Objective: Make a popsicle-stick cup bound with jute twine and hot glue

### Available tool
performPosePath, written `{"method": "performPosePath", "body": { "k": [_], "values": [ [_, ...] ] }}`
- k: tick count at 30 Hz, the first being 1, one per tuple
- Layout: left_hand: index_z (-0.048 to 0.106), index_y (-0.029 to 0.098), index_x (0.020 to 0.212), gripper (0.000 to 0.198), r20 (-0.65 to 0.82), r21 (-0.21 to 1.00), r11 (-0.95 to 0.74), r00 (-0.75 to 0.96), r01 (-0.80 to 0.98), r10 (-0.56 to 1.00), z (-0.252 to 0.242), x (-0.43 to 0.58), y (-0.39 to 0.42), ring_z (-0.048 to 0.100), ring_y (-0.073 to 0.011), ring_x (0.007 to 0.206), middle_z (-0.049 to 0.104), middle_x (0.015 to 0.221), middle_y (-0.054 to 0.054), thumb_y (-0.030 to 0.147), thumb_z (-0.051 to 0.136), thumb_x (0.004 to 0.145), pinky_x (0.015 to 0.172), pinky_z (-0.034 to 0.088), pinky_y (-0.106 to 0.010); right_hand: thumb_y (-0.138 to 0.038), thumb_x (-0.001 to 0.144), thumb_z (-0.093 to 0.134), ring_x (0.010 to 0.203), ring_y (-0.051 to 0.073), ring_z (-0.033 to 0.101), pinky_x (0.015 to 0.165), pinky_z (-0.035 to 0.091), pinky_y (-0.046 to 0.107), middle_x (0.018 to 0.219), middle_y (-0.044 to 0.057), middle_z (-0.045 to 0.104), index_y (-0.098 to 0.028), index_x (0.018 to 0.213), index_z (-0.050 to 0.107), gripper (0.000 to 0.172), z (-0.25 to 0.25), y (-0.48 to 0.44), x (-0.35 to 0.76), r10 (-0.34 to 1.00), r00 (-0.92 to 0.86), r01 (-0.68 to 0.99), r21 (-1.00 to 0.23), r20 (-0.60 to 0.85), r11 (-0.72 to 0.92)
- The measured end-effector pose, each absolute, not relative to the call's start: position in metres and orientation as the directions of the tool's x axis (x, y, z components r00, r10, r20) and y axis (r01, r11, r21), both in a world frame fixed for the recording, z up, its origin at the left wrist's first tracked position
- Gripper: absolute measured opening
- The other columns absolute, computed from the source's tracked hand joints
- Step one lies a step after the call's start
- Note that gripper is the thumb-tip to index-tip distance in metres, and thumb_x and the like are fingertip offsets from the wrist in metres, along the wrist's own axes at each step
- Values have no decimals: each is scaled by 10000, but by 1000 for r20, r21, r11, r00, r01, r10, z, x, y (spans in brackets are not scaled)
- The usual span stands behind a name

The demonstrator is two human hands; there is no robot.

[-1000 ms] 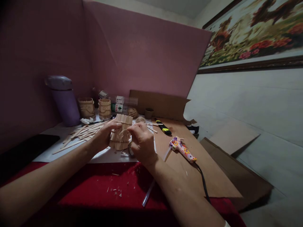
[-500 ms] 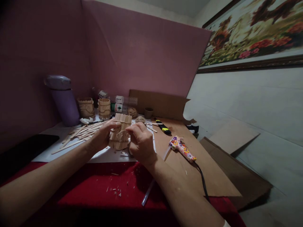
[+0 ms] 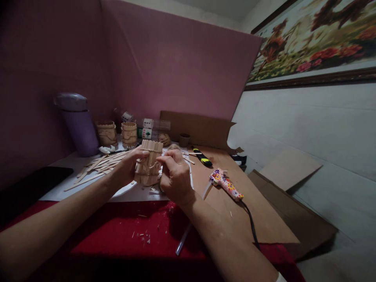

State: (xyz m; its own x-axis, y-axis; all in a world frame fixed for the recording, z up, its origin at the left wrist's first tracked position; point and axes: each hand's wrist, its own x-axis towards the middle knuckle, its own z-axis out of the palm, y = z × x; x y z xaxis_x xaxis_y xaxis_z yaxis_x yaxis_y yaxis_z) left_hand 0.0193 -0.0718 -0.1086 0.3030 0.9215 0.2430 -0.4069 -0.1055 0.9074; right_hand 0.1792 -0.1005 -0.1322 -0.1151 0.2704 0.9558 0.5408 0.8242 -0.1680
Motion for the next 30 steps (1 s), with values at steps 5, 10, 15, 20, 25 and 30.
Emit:
{"method": "performPosePath", "body": {
  "k": [5,10,15,20,25,30],
  "values": [
    [656,172,958,371,247,910,-116,296,-397,923,-110,20,-70,619,-183,680,688,817,-21,326,755,636,619,518,-305,-39,897,531,868,181,625,734,558,346,925,53,620,-209,1013,699,266,-132,-100,178,256,-100,549,-161,962,820],
    [663,166,998,426,253,910,-124,293,-396,922,-113,21,-70,620,-188,732,694,855,-31,330,769,619,662,503,-298,-67,917,556,871,174,634,738,560,333,932,50,630,-214,1042,703,243,-132,-100,178,246,-119,517,-152,962,842],
    [657,170,959,387,273,911,-143,307,-387,912,-115,23,-71,615,-183,725,683,840,-27,327,772,625,672,485,-292,-52,882,553,817,169,638,711,560,322,890,34,634,-225,956,699,239,-129,-102,178,266,-81,552,-179,961,814],
    [647,173,950,362,272,909,-142,299,-393,914,-115,24,-71,598,-166,697,668,807,-8,304,769,636,667,480,-281,-44,859,540,784,168,632,690,557,317,869,29,637,-225,927,681,239,-127,-104,177,258,-95,554,-164,961,816],
    [655,172,933,334,284,903,-144,310,-406,907,-115,24,-73,589,-160,690,663,787,-4,293,771,644,668,478,-276,-49,852,546,807,172,629,705,554,320,885,36,635,-216,932,679,228,-129,-103,177,249,-107,552,-151,963,820],
    [653,176,964,370,291,905,-153,318,-396,902,-117,24,-70,608,-173,717,674,817,-9,311,778,643,681,486,-282,-43,834,537,806,174,621,704,553,324,889,34,638,-212,930,677,239,-130,-103,177,255,-101,552,-159,962,818]
  ]
}}
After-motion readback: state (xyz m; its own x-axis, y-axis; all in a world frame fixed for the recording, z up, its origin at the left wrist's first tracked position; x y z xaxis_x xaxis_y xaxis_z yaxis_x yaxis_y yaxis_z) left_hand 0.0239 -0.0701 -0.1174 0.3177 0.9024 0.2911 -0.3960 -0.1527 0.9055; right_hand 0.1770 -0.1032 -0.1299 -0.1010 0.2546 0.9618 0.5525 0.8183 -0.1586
